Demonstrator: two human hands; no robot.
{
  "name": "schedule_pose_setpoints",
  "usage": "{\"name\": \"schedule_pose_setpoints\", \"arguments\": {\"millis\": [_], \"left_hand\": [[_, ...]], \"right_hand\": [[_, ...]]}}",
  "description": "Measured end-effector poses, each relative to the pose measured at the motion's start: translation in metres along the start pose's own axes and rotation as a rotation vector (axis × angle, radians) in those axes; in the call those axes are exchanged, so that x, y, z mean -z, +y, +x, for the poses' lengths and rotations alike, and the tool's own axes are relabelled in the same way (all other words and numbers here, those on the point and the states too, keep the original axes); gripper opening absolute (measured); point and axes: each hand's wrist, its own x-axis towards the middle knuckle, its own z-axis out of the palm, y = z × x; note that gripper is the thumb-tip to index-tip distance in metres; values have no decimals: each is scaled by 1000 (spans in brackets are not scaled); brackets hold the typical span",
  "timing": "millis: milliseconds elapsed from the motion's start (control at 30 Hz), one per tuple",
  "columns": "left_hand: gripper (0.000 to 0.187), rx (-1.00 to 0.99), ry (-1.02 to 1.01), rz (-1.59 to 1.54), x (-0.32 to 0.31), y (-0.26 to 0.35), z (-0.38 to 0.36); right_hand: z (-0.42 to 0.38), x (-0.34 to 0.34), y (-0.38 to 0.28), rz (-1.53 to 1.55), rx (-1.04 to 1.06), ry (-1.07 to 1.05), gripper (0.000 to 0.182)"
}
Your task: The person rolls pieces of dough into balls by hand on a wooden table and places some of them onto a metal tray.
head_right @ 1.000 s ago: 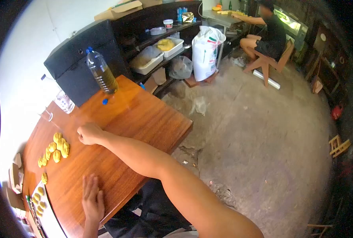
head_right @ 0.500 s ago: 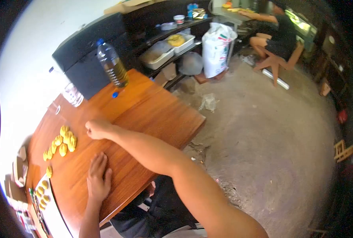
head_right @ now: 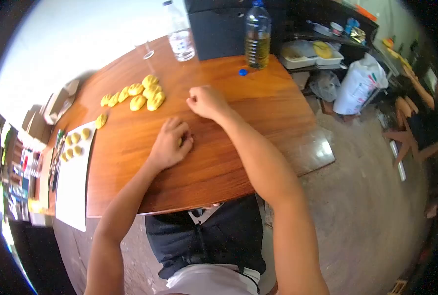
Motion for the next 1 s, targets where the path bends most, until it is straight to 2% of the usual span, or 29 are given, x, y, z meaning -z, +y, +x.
{"name": "schedule_pose_setpoints", "arguments": {"millis": [67,167,233,333,400,500,567,633,700,767,800,833,867,900,967,1000], "left_hand": [[13,58,-60,6,12,20,-43],[12,3,49,66,33,24,-97],[15,183,31,152,47,13,-108],[17,357,142,228,42,-42,-72],[12,222,276,226,28,-71,-39],[14,105,212,155,7,-60,-8],[14,76,88,74,9,-38,-21],[14,32,102,18,18,-19,-52],[15,-19,113,-46,28,-16,-75],[21,67,120,61,42,-19,-95],[27,165,171,93,48,-21,-100],[27,169,179,90,47,-26,-101],[28,255,258,76,44,-34,-100],[28,337,332,64,41,-40,-101],[30,334,332,88,40,-42,-100],[30,307,313,60,41,-40,-102]], "right_hand": [[-3,7,-1,0,5,-33,22],[1,12,-7,11,-25,-84,22],[0,9,-9,15,-63,-117,23],[4,8,-15,-106,-80,-134,22],[3,8,-11,-94,-57,-127,22],[2,7,-3,-52,-25,-85,22],[1,2,-5,-14,-9,-61,22],[1,-1,-8,-14,29,-6,23],[3,-10,-9,-92,78,-30,29],[6,-18,-13,-199,171,10,48],[11,-25,-15,-206,180,-1,48],[20,-35,-17,-280,185,-27,61],[30,-43,-27,-351,185,-47,75],[38,-54,-38,-350,184,-43,75],[57,-80,-78,-288,-113,-65,88],[68,-101,-81,-233,-191,-37,93]]}}
